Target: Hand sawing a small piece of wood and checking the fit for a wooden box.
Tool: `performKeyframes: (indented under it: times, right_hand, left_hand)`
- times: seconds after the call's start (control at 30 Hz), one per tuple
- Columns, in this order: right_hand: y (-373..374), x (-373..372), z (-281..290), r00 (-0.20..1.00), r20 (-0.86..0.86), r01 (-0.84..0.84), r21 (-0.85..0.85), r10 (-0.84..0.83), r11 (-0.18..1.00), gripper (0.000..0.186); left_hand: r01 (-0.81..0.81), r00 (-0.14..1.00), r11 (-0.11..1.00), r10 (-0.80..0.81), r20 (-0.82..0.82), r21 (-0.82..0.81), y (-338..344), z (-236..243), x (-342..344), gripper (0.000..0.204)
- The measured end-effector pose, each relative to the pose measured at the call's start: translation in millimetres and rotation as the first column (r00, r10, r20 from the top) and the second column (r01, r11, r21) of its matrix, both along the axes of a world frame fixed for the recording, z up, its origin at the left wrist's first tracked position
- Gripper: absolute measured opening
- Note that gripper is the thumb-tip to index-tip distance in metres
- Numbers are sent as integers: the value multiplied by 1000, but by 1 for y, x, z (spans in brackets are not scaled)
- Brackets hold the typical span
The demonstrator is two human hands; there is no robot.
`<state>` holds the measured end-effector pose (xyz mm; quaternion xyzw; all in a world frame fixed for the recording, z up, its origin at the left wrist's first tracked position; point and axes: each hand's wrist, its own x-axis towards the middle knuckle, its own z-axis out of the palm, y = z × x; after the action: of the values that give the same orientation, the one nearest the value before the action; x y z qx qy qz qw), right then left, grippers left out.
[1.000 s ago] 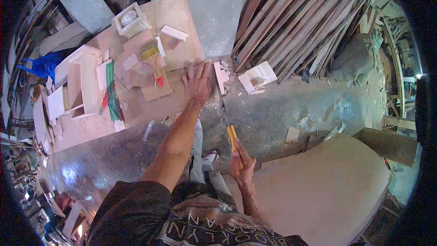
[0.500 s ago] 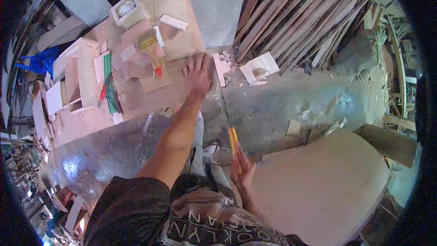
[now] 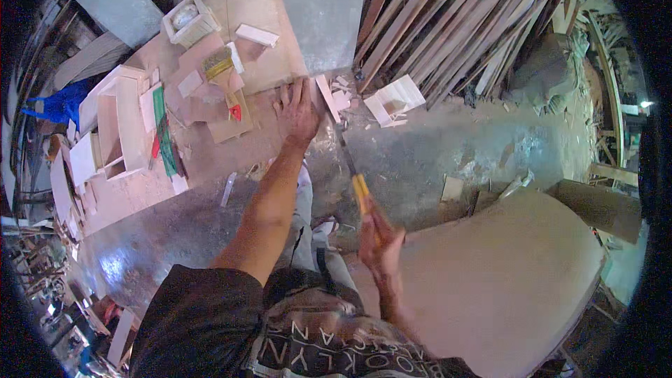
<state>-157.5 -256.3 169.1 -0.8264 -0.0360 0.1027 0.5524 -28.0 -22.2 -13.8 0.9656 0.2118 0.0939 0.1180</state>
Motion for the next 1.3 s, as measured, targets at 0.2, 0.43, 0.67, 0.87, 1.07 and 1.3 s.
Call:
performKeyframes:
  times: [0.2, 0.43, 0.67, 0.87, 1.07, 1.3]
  right_hand:
    - [-9, -10, 23, 984, 113, -125, -95, 135, 988, 31]
    - [5, 15, 34, 965, -253, -114, -148, 74, 982, 32]
    - [11, 17, -9, 966, 206, -123, -171, 157, 978, 33]
    - [8, 15, 3, 981, 32, -186, -141, 192, 972, 32]
    - [4, 6, -1, 982, -35, -191, -100, 188, 977, 33]
    - [4, -14, 14, 983, 42, -168, -191, 180, 967, 31]
  left_hand:
    - [-26, 993, 998, 33, -113, 63, -2, -2, 1, 67]
    - [156, 987, 988, -157, 46, 7, 19, -7, -11, 63]
    - [-8, 997, 999, 5, 80, 36, 5, 12, 2, 57]
    - [53, 997, 998, -54, 48, 34, 11, 10, -7, 59]
    - [-2, 993, 997, -7, 114, 81, -4, 10, -9, 58]
    - [-32, 996, 996, 25, 90, 78, -4, 5, -3, 54]
